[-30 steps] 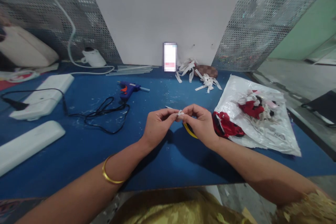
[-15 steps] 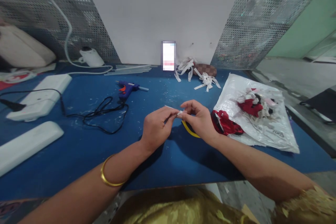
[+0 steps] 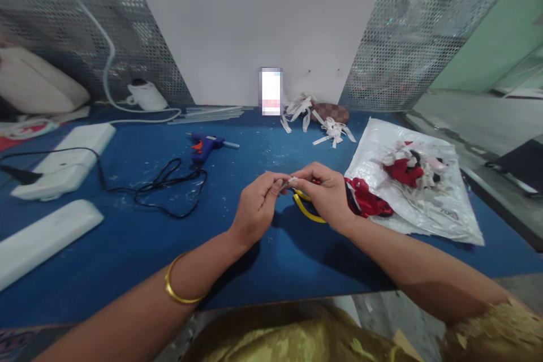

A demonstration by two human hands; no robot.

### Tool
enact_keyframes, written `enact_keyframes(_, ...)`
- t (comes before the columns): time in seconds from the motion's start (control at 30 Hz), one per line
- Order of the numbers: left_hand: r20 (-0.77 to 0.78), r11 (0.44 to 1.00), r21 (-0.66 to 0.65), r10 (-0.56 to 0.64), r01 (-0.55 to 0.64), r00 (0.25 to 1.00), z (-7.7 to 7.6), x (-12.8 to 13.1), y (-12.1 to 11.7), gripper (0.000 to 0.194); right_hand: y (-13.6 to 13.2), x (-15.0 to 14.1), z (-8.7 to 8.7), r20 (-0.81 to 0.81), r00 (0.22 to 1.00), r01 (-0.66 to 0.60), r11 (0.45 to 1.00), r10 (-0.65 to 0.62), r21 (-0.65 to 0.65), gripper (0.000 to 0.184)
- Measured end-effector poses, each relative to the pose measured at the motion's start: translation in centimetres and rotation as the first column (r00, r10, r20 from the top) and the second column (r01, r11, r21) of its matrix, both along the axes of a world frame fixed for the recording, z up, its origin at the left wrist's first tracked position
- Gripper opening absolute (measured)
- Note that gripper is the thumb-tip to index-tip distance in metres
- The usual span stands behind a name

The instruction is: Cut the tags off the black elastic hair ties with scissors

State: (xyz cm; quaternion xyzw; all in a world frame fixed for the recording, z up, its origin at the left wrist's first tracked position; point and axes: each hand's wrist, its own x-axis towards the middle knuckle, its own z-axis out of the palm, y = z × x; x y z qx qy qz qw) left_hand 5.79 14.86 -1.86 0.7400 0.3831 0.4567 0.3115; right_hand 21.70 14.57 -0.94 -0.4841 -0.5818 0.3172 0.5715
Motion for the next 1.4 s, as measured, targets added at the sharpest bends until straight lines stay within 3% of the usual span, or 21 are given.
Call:
enact_keyframes(0.13,0.11,0.995,-0.09,0.057,-0.047,0.992,-0.1,0.0,0.0,0.021,0.0,0.1,-0.1,0.016,1.0,0.025,0.999,-0.024,-0.021,0.007)
enact_keyframes(0.23,0.16,0.994,-0.085,0.079,-0.066,0.984,0.1,0.0,0.1,0.02,0.1,0.3,0.0,0.06,0.998,0.035,0.999,-0.033,-0.017,0.007)
enact_keyframes(0.37,0.06,0.994,-0.007,0.109,-0.108,0.992,0.2,0.0,0.2,0.032,0.0,0.4,0.4,0.093,0.995,0.05,0.998,-0.046,-0.035,0.008)
enact_keyframes(0.47,0.011,0.988,0.007,0.151,-0.152,0.988,0.1,-0.1,0.4,0.021,-0.1,0.4,0.6,0.087,0.995,0.047,0.997,-0.042,-0.055,0.01)
enact_keyframes(0.73,0.073,0.984,-0.017,0.181,-0.18,0.981,0.0,-0.3,0.7,0.015,-0.2,0.4,0.8,0.087,0.995,0.05,0.998,-0.047,-0.028,0.009)
enact_keyframes(1.0,0.043,0.953,-0.073,0.298,-0.294,0.954,0.3,-0.2,0.6,0.019,-0.2,0.4,0.8,0.084,0.996,0.037,0.999,-0.033,-0.039,0.009)
enact_keyframes(1.13,0.102,0.958,-0.116,0.273,-0.261,0.957,0.3,-0.3,0.8,0.024,-0.2,0.3,0.8,0.092,0.995,0.049,0.998,-0.045,-0.039,0.01)
enact_keyframes(1.4,0.018,0.971,-0.088,0.223,-0.22,0.975,0.2,-0.3,0.9,0.014,-0.2,0.3,1.0,0.1,0.994,0.042,0.999,-0.039,-0.031,0.009)
